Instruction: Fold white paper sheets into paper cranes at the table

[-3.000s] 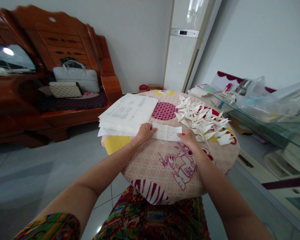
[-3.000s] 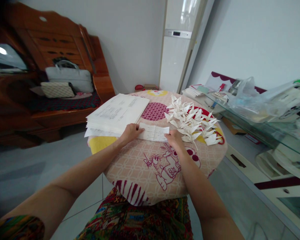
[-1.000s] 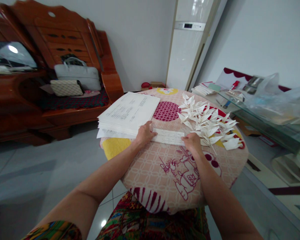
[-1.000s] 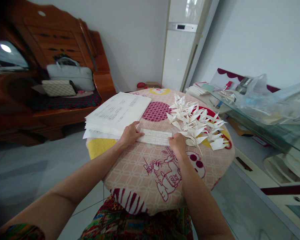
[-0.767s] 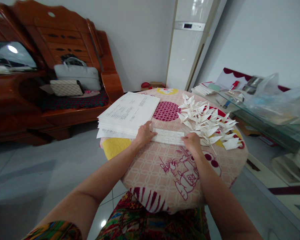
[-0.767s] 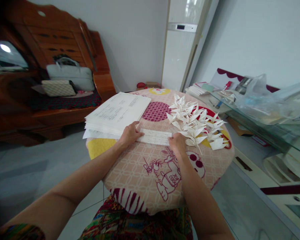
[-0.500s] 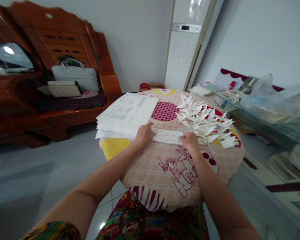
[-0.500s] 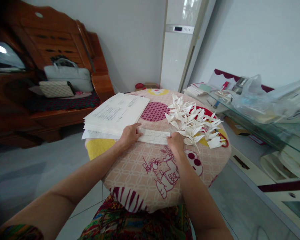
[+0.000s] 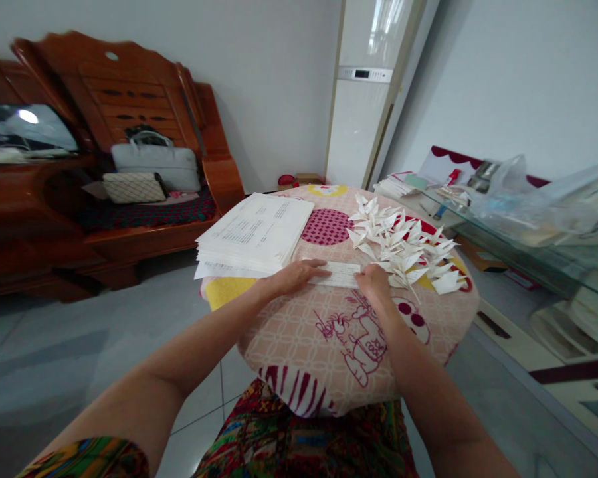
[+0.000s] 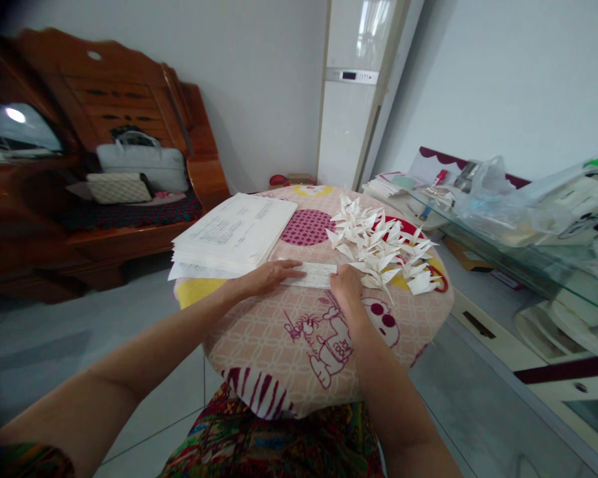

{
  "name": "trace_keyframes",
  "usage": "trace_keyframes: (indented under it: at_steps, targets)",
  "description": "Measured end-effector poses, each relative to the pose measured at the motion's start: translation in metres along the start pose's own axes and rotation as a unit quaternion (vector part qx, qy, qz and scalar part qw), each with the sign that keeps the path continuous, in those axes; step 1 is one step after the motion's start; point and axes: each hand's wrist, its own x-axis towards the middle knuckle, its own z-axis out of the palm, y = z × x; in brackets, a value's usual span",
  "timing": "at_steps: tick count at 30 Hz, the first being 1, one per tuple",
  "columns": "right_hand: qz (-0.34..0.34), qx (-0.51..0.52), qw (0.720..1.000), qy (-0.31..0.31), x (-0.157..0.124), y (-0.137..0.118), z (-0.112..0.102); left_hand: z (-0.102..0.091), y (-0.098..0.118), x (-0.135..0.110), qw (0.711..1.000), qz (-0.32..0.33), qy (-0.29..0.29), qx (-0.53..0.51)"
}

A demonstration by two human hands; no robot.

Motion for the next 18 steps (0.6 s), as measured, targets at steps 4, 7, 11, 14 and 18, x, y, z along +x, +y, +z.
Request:
trace_keyframes:
  at_steps: [4, 7, 11, 14, 18]
  targets:
    - [0.015, -0.010, 1.000, 0.015, -0.008, -0.002, -0.004, 0.007, 0.012, -0.004, 0.997, -0.012, -0.029, 0.064]
    - [0.004, -0.024, 0.998, 0.064, -0.016, -0.007, -0.013, 0.011, 0.018, -0.005, 0.995, -0.024, -0.028, 0.095]
    - [-0.164, 0.022, 0.980, 0.109, -0.021, -0.025, -0.018, 0.012, 0.018, -0.005, 0.993, -0.020, -0.033, 0.111]
    - [-0.190, 0.116, 0.975, -0.007, -0.016, -0.034, -0.011, 0.011, 0.018, -0.005, 0.992, -0.018, -0.039, 0.122]
    - [-0.052, 0.211, 0.966, -0.141, -0.008, -0.030, 0.001, 0.009, 0.021, -0.005, 0.991, -0.027, -0.048, 0.126]
